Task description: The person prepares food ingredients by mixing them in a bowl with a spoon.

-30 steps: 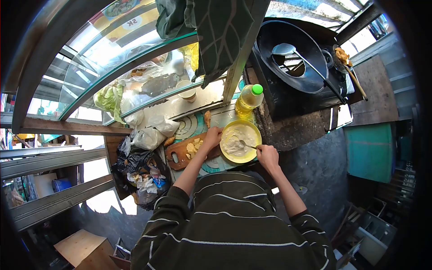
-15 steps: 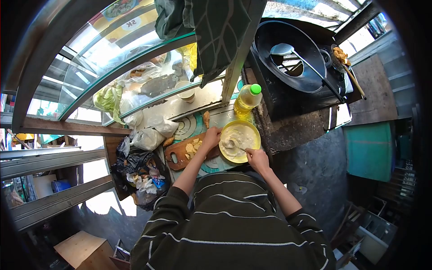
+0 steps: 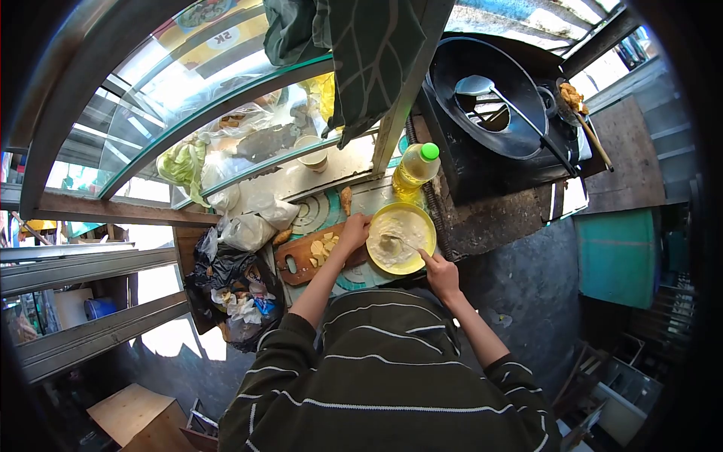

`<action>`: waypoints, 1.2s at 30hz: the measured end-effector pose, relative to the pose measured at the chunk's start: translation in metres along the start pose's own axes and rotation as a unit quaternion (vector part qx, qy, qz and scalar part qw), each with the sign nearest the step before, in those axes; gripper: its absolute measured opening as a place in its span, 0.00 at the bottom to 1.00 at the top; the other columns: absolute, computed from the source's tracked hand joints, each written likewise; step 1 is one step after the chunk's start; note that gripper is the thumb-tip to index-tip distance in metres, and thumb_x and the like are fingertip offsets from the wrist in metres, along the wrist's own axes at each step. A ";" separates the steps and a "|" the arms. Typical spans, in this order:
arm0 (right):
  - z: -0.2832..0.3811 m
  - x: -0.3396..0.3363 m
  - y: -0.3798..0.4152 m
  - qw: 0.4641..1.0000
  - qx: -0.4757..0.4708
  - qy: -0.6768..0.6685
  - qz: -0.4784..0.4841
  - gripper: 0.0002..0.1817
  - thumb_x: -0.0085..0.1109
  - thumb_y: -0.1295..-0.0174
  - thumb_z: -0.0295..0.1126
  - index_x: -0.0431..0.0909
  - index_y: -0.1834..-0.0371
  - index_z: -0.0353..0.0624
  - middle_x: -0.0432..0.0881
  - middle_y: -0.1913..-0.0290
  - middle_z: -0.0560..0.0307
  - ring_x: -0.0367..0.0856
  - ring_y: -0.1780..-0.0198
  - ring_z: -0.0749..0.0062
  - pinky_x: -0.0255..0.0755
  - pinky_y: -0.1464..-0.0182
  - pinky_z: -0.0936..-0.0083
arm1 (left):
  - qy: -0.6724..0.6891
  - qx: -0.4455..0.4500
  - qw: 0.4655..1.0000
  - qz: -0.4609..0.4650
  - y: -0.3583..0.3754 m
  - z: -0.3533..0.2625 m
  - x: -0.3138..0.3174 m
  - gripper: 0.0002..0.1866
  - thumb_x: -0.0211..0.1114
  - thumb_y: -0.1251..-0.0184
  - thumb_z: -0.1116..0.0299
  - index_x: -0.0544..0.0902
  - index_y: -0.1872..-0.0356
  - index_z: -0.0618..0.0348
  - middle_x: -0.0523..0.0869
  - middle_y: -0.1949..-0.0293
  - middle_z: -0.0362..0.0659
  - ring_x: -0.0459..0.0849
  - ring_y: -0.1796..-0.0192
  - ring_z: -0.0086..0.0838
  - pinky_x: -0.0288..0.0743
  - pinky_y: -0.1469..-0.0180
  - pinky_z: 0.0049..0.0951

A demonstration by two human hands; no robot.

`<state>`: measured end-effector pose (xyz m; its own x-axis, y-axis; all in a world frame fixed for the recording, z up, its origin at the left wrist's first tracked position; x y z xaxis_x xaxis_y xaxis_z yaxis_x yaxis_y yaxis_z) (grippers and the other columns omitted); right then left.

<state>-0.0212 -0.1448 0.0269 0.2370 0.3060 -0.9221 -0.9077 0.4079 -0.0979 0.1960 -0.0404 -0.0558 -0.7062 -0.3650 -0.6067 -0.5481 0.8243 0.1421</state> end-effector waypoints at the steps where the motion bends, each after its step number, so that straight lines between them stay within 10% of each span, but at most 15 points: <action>1: -0.001 0.004 0.001 1.000 0.005 0.005 0.020 0.20 0.52 0.49 0.24 0.78 0.52 0.55 0.73 0.79 0.54 0.75 0.82 0.60 0.70 0.79 0.67 | -0.003 0.002 1.000 -0.005 0.000 0.001 0.001 0.09 0.57 0.45 0.68 0.80 0.63 0.56 0.76 0.72 0.57 0.76 0.65 0.52 0.70 0.63 0.42; 14: -0.004 -0.013 0.001 0.999 0.034 0.020 0.013 0.19 0.53 0.48 0.25 0.78 0.52 0.54 0.70 0.80 0.54 0.74 0.82 0.59 0.69 0.79 0.67 | -0.001 0.004 1.000 -0.007 0.000 0.006 0.002 0.11 0.57 0.44 0.67 0.80 0.60 0.54 0.76 0.72 0.58 0.76 0.65 0.52 0.70 0.63 0.41; 24: 0.004 -0.012 -0.007 0.967 0.211 -0.077 0.122 0.08 0.52 0.48 0.32 0.83 0.72 0.48 0.78 0.76 0.40 0.79 0.70 0.46 0.74 0.67 0.55 | 0.000 0.005 1.000 -0.019 -0.001 0.006 0.003 0.11 0.57 0.44 0.67 0.81 0.60 0.52 0.76 0.73 0.57 0.76 0.66 0.52 0.70 0.63 0.41; 36: -0.019 -0.017 -0.035 0.960 0.253 -0.074 0.095 0.11 0.52 0.47 0.31 0.83 0.65 0.43 0.80 0.71 0.42 0.81 0.67 0.51 0.75 0.62 0.63 | -0.002 0.024 1.000 -0.016 0.001 0.003 0.002 0.10 0.55 0.47 0.74 0.79 0.63 0.59 0.74 0.74 0.57 0.76 0.66 0.51 0.69 0.63 0.43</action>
<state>0.0001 -0.1806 0.0388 0.1652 0.5199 -0.8381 -0.6633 0.6874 0.2957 0.1952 -0.0386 -0.0596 -0.6872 -0.3890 -0.6136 -0.5474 0.8325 0.0853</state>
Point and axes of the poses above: each hand's wrist, its own y-axis away from the middle knuckle, its own x-axis out of the palm, z = x × y, the point moved 4 cm from there along -y, towards the middle knuckle
